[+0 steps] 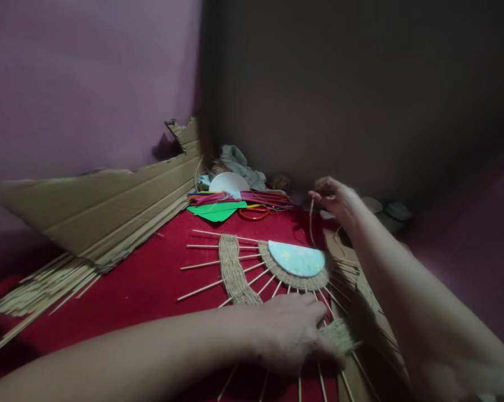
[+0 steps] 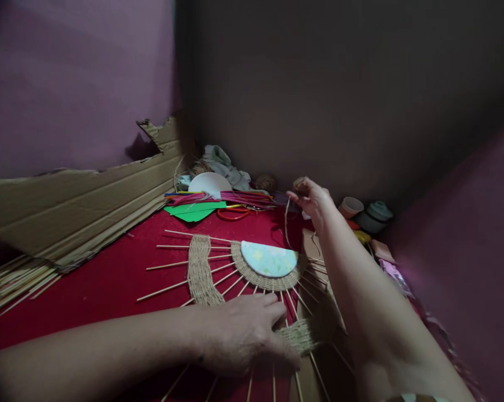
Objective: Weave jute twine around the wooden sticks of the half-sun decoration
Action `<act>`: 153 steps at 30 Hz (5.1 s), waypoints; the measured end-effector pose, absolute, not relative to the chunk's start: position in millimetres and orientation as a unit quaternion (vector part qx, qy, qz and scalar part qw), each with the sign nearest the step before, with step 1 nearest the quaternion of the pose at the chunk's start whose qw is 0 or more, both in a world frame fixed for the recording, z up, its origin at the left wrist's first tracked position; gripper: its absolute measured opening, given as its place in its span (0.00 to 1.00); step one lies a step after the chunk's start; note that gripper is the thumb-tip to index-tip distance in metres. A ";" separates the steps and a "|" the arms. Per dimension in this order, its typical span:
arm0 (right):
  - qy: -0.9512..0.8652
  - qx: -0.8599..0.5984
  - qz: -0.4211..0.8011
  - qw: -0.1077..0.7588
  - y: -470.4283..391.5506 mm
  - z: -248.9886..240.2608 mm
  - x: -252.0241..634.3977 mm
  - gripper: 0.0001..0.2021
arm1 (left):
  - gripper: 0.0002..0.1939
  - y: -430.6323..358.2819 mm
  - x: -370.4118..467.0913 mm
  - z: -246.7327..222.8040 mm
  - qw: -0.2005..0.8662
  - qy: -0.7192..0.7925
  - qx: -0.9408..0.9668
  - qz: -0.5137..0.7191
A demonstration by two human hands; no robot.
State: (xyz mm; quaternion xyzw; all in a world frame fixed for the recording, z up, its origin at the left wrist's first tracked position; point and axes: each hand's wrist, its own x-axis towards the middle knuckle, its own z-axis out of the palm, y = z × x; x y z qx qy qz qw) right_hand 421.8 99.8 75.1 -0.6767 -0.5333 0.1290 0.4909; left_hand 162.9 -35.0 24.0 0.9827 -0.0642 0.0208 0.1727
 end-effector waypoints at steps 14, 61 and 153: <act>-0.390 -0.633 0.223 0.631 69.4 117.0 411.8 0.09 | 0.23 -34.2 164.8 19.2 0.176 -0.058 0.982 0.026; -0.718 -0.674 0.046 0.168 -193.1 28.6 345.7 0.07 | 0.17 -16.5 159.3 26.7 0.206 -0.077 0.975 -0.023; -0.571 -0.806 -0.106 0.111 -171.2 14.8 385.4 0.09 | 0.18 -50.5 209.4 32.6 0.078 0.114 0.989 0.052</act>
